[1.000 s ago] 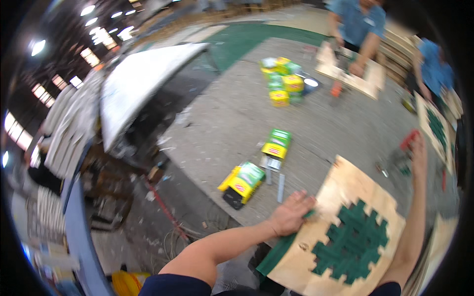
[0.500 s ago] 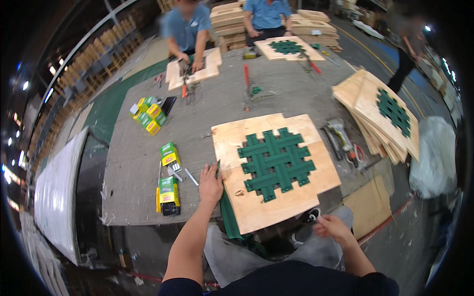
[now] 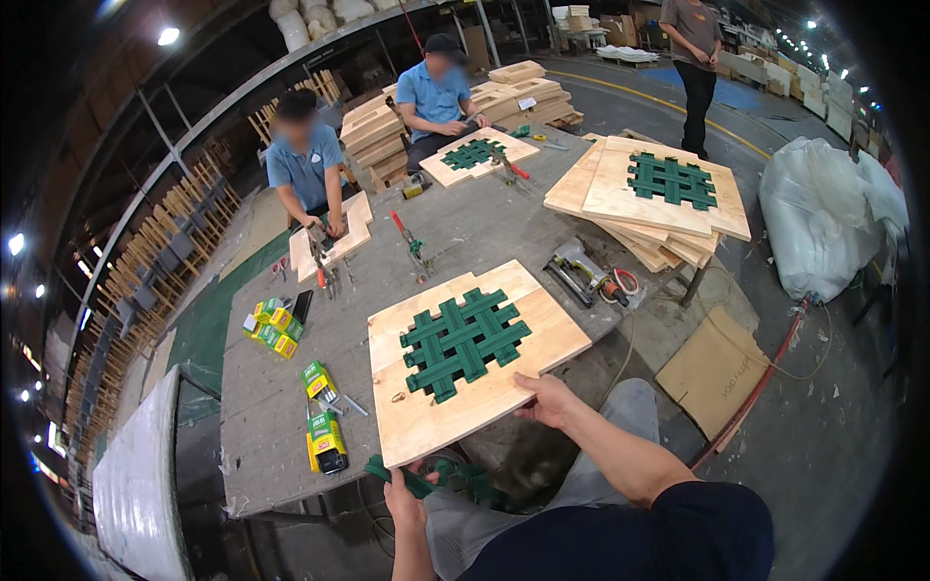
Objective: The person sits on the floor and assembles a green woven pattern onto a square wooden frame using a pneumatic nail gun. They repeatedly place green plastic strips in a crisscross pattern, secure them with nails, and trim excess material with scissors. The person then stacks the completed unit and retrieves a new frame to continue the process.
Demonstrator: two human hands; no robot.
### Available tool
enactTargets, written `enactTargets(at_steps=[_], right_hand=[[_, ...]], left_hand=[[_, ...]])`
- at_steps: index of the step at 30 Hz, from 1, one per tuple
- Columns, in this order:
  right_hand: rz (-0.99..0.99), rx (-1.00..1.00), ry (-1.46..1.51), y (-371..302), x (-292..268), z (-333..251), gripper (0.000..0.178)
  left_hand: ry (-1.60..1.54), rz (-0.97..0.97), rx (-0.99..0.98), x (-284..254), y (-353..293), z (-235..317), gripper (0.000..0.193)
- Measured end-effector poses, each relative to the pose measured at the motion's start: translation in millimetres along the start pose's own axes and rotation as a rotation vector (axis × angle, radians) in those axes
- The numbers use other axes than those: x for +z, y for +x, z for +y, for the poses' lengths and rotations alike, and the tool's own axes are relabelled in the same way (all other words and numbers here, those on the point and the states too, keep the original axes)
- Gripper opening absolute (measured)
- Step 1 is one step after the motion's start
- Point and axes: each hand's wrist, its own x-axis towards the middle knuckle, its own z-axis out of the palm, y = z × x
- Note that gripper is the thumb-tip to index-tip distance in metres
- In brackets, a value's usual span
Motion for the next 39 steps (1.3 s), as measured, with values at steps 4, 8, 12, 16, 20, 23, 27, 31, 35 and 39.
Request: enactTargets(at_steps=[4,8,12,16,20,23,27,31,35,39], right_hand=[[-0.096,-0.115,0.076,-29.0,19.4,7.1,0.037],[-0.086,-0.195,0.134,-96.5,-3.4,-18.9,0.037],[-0.007,-0.314,0.222,-158.7,-33.5,-55.8,0.044],[0.057,-0.592,0.280,-181.0,-58.7,-105.9,0.051],[0.110,-0.824,0.279,-145.3,-94.4,-177.5,0.053],[0.235,-0.882,0.216,-106.4,-113.3,-240.7,0.046],[0.299,-0.966,0.096,-101.0,-166.4,-331.9,0.041],[0.438,-0.543,-0.263,-97.0,-175.3,-346.8,0.055],[0.687,-0.424,-0.470,-108.8,-221.7,-287.4,0.055],[0.806,-0.422,-0.321,-112.9,-263.7,-240.9,0.051]], left_hand=[[0.001,-0.079,0.041,11.7,-22.8,-10.5,0.045],[0.114,-0.220,-0.031,0.9,-27.3,-25.8,0.043],[-0.132,-0.148,-0.038,-6.9,-16.9,-46.0,0.048],[0.054,-0.240,-0.309,8.6,6.2,-29.8,0.045],[-0.010,-0.279,-0.358,8.8,7.1,-22.2,0.055],[-0.002,-0.200,-0.299,4.0,3.9,-12.5,0.054],[-0.160,-0.203,-0.323,30.3,7.6,-28.1,0.065],[-0.023,-0.156,-0.309,29.4,-4.7,-10.6,0.067],[-0.099,-0.188,-0.341,31.5,1.8,-11.2,0.066],[-0.025,-0.145,-0.366,28.2,0.0,-9.1,0.063]])
